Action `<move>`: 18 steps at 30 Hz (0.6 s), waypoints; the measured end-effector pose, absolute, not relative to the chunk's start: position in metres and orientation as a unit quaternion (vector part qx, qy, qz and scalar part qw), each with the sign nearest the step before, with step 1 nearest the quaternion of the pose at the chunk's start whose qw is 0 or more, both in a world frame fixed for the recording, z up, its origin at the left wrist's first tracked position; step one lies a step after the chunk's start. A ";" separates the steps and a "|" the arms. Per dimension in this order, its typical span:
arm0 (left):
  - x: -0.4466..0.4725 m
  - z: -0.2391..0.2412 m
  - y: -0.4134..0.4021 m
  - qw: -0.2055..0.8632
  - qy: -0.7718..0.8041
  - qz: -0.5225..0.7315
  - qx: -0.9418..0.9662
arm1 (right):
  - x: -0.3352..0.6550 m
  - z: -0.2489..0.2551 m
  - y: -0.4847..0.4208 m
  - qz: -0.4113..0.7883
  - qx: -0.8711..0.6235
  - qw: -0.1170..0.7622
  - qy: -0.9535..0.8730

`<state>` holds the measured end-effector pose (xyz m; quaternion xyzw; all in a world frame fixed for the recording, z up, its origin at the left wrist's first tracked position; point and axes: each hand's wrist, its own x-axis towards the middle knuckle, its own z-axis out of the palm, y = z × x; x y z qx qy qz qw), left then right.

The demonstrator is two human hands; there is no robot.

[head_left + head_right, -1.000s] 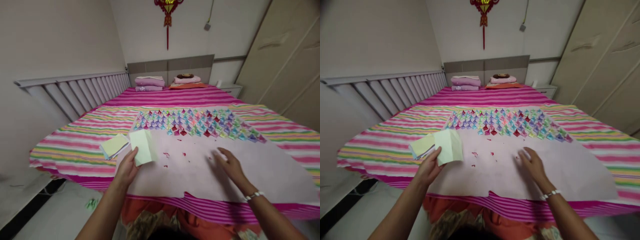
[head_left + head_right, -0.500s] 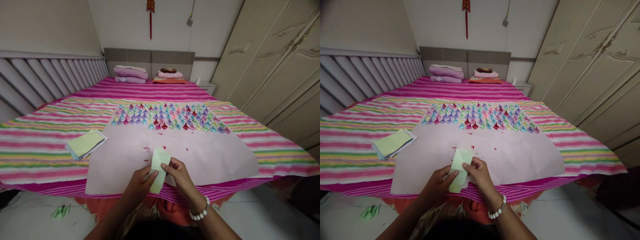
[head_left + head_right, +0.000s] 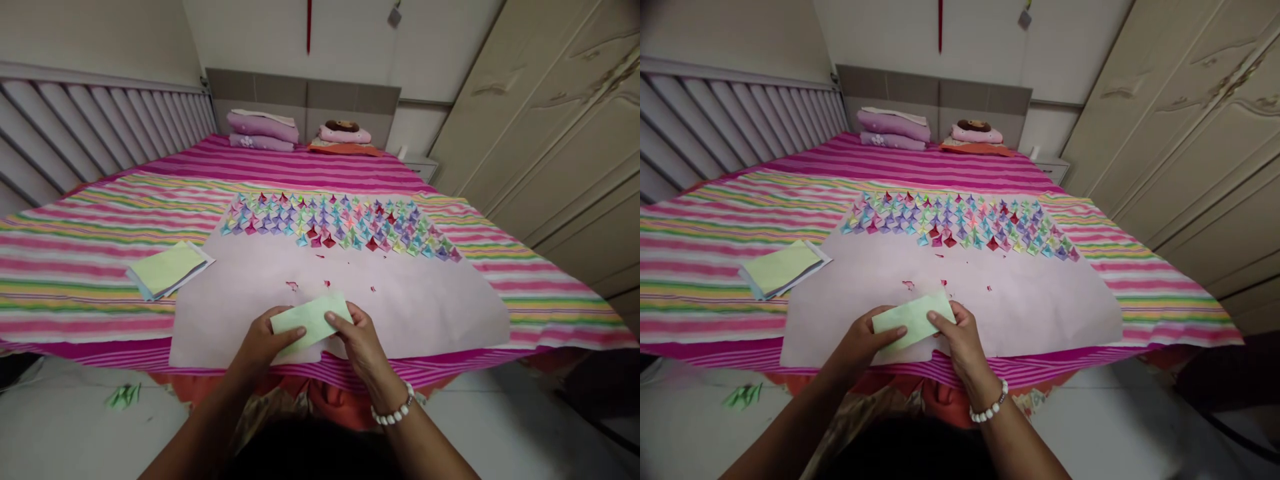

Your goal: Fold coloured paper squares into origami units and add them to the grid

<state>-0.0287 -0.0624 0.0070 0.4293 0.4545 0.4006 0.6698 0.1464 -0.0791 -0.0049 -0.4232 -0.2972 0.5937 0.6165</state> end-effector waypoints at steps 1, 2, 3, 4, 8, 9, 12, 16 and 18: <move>-0.032 0.011 -0.061 0.650 0.472 0.398 0.444 | 0.150 -0.004 -0.079 0.595 -0.423 0.612 -0.303; -0.036 0.015 -0.058 0.639 0.480 0.400 0.449 | 0.152 -0.002 -0.079 0.598 -0.422 0.608 -0.307; -0.038 0.018 -0.055 0.639 0.478 0.413 0.439 | 0.155 0.000 -0.079 0.599 -0.419 0.608 -0.310; -0.040 0.021 -0.052 0.645 0.469 0.438 0.415 | 0.156 0.001 -0.078 0.598 -0.417 0.610 -0.312; -0.035 0.020 -0.046 0.686 0.402 0.530 0.295 | 0.151 0.004 -0.079 0.592 -0.415 0.632 -0.278; -0.031 0.017 -0.048 0.703 0.377 0.534 0.282 | 0.147 0.004 -0.080 0.592 -0.415 0.638 -0.266; -0.015 0.006 -0.060 0.761 0.303 0.511 0.262 | 0.136 0.001 -0.083 0.580 -0.417 0.654 -0.247; 0.000 0.005 -0.075 0.782 0.303 0.458 0.295 | 0.127 -0.005 -0.088 0.589 -0.416 0.633 -0.282; 0.000 0.010 -0.076 0.761 0.331 0.480 0.286 | 0.128 -0.007 -0.092 0.574 -0.421 0.618 -0.334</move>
